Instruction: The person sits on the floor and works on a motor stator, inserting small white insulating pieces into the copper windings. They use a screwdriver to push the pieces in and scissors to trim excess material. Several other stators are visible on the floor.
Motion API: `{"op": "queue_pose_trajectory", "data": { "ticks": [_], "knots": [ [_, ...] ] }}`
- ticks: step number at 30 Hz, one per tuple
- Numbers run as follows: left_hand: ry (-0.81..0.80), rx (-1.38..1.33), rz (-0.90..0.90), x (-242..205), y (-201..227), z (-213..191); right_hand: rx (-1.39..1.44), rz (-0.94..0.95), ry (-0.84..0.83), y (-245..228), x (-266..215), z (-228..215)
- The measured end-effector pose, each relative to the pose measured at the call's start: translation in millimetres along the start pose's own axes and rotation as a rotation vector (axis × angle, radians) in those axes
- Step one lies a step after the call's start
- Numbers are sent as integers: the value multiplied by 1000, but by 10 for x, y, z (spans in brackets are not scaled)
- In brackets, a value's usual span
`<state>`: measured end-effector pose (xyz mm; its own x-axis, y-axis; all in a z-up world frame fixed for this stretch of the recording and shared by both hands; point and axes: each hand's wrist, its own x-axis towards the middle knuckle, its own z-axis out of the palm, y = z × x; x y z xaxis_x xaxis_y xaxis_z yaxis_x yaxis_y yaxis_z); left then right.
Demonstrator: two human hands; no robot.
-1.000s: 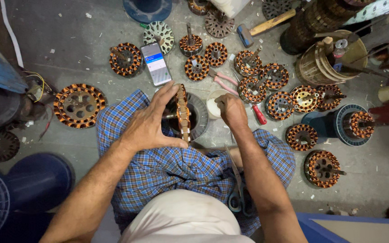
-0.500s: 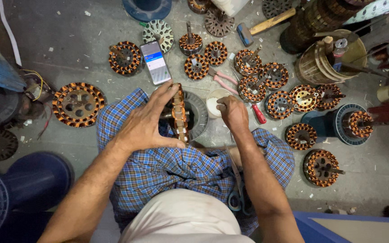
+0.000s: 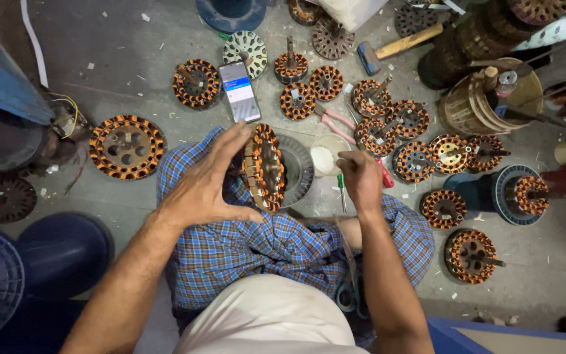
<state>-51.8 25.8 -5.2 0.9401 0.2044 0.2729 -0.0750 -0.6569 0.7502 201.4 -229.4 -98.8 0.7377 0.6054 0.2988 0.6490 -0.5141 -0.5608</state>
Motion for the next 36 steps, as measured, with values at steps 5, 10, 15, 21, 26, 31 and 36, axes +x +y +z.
{"op": "queue_pose_trajectory", "data": {
  "ticks": [5,10,15,21,26,31,36],
  "knots": [
    [322,-110,10,-150,107,49,407,193,-15,-51,-118,-104],
    [509,-88,21,-241,566,362,738,400,-10,-253,-180,-201],
    [272,-334,-59,-65,1016,621,992,363,-65,-737,-442,-480],
    [205,-673,-192,143,1007,941,902,310,-74,-1146,-680,-807],
    [121,-657,-279,64,863,1121,381,188,-216,-1115,-976,-1110],
    [43,-961,-504,-91,748,1298,-237,175,-566,-585,-1717,-1207],
    [84,-1000,-460,-55,730,1303,-379,390,-512,-567,-2179,-1157]
  ]
}}
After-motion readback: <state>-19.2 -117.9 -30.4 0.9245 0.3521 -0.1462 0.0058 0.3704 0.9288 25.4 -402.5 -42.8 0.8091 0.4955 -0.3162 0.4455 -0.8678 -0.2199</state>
